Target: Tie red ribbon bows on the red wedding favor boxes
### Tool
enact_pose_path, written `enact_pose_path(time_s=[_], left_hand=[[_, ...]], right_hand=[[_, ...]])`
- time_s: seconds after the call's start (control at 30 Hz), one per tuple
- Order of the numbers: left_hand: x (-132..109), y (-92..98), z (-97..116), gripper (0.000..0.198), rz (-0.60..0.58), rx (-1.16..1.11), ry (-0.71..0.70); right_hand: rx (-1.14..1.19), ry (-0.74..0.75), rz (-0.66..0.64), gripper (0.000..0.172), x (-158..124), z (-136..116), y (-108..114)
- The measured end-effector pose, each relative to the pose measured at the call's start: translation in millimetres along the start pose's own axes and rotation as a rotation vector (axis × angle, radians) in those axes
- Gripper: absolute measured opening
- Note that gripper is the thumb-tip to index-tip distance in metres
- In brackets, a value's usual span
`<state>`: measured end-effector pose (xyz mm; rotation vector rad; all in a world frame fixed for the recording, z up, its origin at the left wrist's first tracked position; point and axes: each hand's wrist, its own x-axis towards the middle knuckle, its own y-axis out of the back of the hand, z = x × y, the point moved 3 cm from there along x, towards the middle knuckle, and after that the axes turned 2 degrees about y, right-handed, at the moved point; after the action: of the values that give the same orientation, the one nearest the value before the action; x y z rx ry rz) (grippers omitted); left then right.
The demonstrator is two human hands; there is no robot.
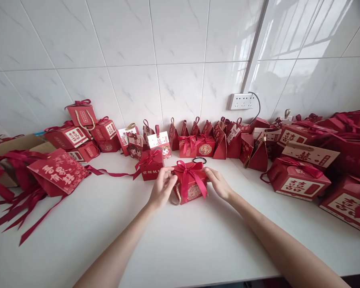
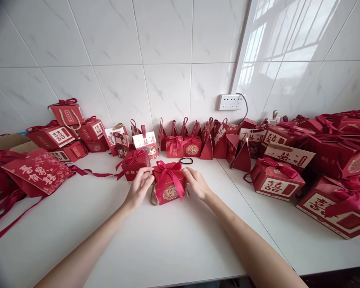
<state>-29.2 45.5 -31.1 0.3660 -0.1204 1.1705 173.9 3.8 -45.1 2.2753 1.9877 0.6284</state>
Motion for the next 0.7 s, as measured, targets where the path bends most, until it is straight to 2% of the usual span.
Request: enact_pose_path(time_s=[0.07, 0.13, 0.23, 0.33, 0.5, 0.6, 0.7], left_hand=[[-1, -3.2, 4, 0.035, -0.056, -0.003, -0.001], [-2, -5.1, 7, 0.034, -0.113, -0.022, -0.007], [-2, -4.4, 10, 0.032, -0.121, -0.031, -0.021], [-3, -4.9, 8, 0.029, -0.146, -0.046, -0.014], [-6, -8.0, 7, 0.037, -0.144, -0.177, 0.045], [-8, -7.7, 9, 0.042, -0.056, -0.072, 0.075], [-9, -3.7, 17, 0.042, 0.099, 0.096, -0.045]], right_hand=[[-0.052, 0.035, 0.043, 0.056, -1, -3, 2], [-0.126, 0.090, 0.150, 0.054, -4, -7, 4], [-0.210, 0.221, 0.264, 0.048, -8, -17, 5], [-0.191, 0.258, 0.203, 0.046, -10, -24, 1], [-0.067, 0.094, 0.114, 0.046, -12, -28, -6], [-0.052, 0.109, 0.014, 0.040, -17, -32, -12], [-0.078, 0.170, -0.077, 0.034, -23, -39, -17]])
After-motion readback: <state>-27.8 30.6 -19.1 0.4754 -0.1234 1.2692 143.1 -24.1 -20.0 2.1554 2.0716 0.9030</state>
